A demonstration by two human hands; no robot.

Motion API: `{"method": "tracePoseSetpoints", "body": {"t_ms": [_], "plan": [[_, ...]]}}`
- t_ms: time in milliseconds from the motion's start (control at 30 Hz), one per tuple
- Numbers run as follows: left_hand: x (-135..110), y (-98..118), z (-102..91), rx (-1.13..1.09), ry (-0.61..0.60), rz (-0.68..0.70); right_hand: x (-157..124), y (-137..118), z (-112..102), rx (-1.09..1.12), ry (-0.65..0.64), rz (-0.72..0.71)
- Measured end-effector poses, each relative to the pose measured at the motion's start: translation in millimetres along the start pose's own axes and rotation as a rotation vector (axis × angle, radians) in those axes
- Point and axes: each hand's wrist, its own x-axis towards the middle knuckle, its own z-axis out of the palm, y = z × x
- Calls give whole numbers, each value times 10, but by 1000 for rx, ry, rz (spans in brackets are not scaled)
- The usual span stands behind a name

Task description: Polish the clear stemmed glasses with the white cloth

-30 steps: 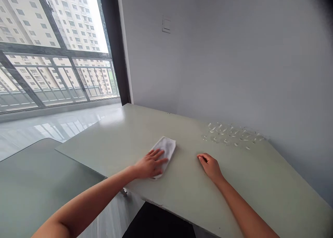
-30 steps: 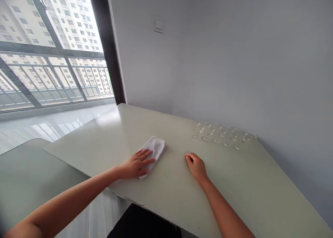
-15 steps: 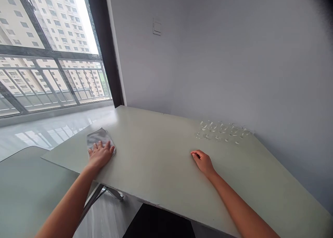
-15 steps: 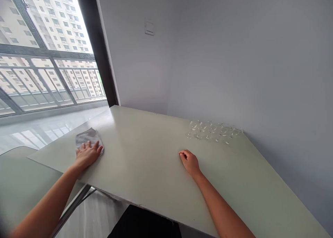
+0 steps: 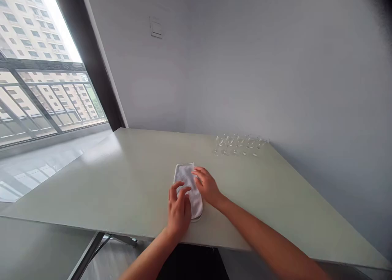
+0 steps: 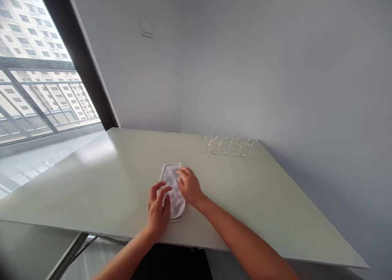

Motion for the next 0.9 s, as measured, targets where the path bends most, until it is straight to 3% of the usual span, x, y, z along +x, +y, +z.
{"method": "tracePoseSetpoints", "body": {"t_ms": [100,167,267,333,433,667,733,800,900], "plan": [[-30,-60,-48,-78,207,-7,-10,-230,264,-173,-322,-74],[-51,-105,-71,-93,223,-6,12,-285,407,-234,-482,-164],[-69,-120,-73,-96,204,-1,101,-186,434,-258,-563,-207],[-65,-111,-66,-99,194,3,155,12,303,-282,-541,-148],[-48,-99,-56,-115,164,-21,133,478,-57,-368,-484,-21],[23,-80,-33,-190,22,-152,-407,1672,-1090,-678,-362,462],[105,-88,-34,-250,-29,-206,-576,1805,-1287,-772,-281,639],[242,-106,-27,-339,-82,-280,-699,1781,-1386,-853,-232,763],[533,-132,41,-455,-160,-398,-760,1497,-1351,-907,-297,769]]}}
